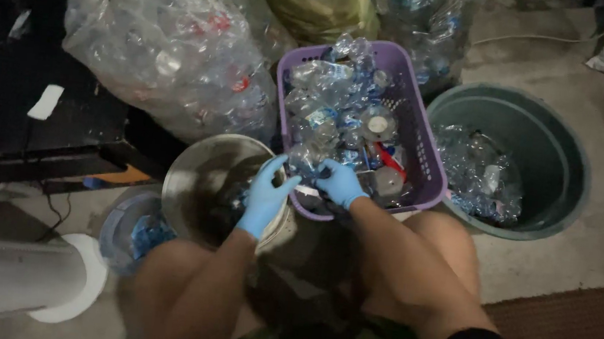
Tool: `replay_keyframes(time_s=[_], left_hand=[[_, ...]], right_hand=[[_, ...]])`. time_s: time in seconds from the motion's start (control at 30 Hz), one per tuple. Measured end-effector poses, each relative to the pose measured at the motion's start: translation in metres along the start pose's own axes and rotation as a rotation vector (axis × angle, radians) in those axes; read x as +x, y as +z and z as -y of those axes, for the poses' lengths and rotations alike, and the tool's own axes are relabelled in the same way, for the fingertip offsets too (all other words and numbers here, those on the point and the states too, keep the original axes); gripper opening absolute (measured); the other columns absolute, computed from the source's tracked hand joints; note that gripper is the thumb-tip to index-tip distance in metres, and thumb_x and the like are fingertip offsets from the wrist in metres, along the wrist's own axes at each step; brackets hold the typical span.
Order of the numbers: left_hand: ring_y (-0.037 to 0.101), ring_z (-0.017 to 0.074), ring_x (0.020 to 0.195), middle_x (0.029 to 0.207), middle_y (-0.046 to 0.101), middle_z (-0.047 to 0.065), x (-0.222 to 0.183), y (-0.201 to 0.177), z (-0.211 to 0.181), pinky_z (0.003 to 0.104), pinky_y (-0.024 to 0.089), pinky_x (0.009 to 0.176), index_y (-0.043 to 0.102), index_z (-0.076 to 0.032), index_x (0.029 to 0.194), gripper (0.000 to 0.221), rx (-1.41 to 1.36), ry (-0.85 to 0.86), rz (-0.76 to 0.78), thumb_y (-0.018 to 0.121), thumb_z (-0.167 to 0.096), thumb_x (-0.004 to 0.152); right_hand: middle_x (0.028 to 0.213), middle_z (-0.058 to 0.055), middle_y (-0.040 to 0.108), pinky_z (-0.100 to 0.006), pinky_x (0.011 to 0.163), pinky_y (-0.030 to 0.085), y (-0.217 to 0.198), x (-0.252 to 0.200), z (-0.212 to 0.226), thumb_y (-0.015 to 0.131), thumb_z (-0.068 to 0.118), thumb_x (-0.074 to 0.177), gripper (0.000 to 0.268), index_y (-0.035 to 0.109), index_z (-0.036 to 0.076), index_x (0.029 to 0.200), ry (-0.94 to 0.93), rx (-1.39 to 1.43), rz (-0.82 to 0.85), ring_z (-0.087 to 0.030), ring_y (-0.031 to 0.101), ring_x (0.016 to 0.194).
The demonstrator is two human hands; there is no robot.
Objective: Sorting and cleaning plastic bottles for recycling by removing labels and caps and placing them in separate bins.
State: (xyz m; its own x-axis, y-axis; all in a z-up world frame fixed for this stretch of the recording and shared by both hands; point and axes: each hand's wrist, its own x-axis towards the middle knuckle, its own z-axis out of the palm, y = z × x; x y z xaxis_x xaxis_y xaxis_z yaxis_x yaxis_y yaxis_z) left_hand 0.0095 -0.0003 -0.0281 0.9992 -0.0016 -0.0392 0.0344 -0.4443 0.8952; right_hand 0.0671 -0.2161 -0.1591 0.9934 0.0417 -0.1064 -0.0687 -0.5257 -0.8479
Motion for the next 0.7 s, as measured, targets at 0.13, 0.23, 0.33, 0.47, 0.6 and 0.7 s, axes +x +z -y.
replay_keyframes(time_s=[0.13,0.23,0.33,0.47,0.6,0.7], left_hand=[[0.045,0.0396,0.142,0.15,0.051,0.023,-0.009,0.01,-0.023,0.052,0.037,0.121,0.042,-0.013,0.156,0.097,-0.146,0.001,-0.028,0.091,-0.035,0.075],[0.039,0.0345,0.148,0.157,0.044,0.02,-0.012,0.003,-0.034,0.05,0.031,0.126,0.037,-0.011,0.159,0.102,-0.172,-0.086,0.005,0.091,-0.038,0.075],[0.044,0.0356,0.142,0.148,0.05,0.022,-0.008,0.007,-0.017,0.05,0.035,0.122,0.047,-0.009,0.149,0.089,-0.212,-0.101,-0.044,0.09,-0.039,0.077],[0.039,0.0391,0.147,0.155,0.042,0.03,0.001,-0.008,-0.021,0.048,0.029,0.127,0.033,0.001,0.157,0.097,-0.26,-0.2,-0.2,0.082,-0.042,0.085],[0.032,0.0352,0.152,0.161,0.034,0.028,0.009,-0.027,-0.018,0.045,0.023,0.129,0.025,0.0,0.16,0.093,-0.42,-0.197,-0.284,0.076,-0.042,0.094],[0.039,0.0345,0.148,0.158,0.041,0.026,0.008,-0.037,-0.025,0.046,0.034,0.124,0.035,-0.003,0.158,0.08,-0.588,-0.107,-0.366,0.077,-0.027,0.094]], right_hand=[[0.097,-0.006,0.076,-0.04,0.085,0.057,-0.029,-0.021,0.05,0.086,0.017,0.068,0.034,0.071,0.017,0.099,-0.178,-0.036,0.036,-0.027,0.072,0.099],[0.102,-0.012,0.074,-0.044,0.09,0.055,-0.052,-0.042,0.09,0.086,0.016,0.068,0.039,0.071,0.014,0.104,-0.233,-0.006,0.079,-0.033,0.07,0.104],[0.113,-0.02,0.072,-0.049,0.101,0.05,-0.073,-0.05,0.103,0.088,0.016,0.067,0.057,0.067,0.008,0.12,-0.192,0.038,0.179,-0.039,0.065,0.113],[0.127,-0.024,0.069,-0.053,0.111,0.047,-0.073,-0.031,0.033,0.089,0.035,0.065,0.075,0.066,0.008,0.13,-0.01,-0.424,0.461,-0.045,0.06,0.125],[0.114,-0.005,0.078,-0.043,0.104,0.054,-0.047,-0.013,-0.033,0.082,0.055,0.067,0.057,0.076,0.024,0.113,0.008,-0.724,0.571,-0.031,0.069,0.117],[0.114,-0.002,0.078,-0.039,0.102,0.054,-0.054,-0.028,0.008,0.082,0.052,0.07,0.059,0.075,0.024,0.122,-0.031,-0.752,0.575,-0.026,0.07,0.116]])
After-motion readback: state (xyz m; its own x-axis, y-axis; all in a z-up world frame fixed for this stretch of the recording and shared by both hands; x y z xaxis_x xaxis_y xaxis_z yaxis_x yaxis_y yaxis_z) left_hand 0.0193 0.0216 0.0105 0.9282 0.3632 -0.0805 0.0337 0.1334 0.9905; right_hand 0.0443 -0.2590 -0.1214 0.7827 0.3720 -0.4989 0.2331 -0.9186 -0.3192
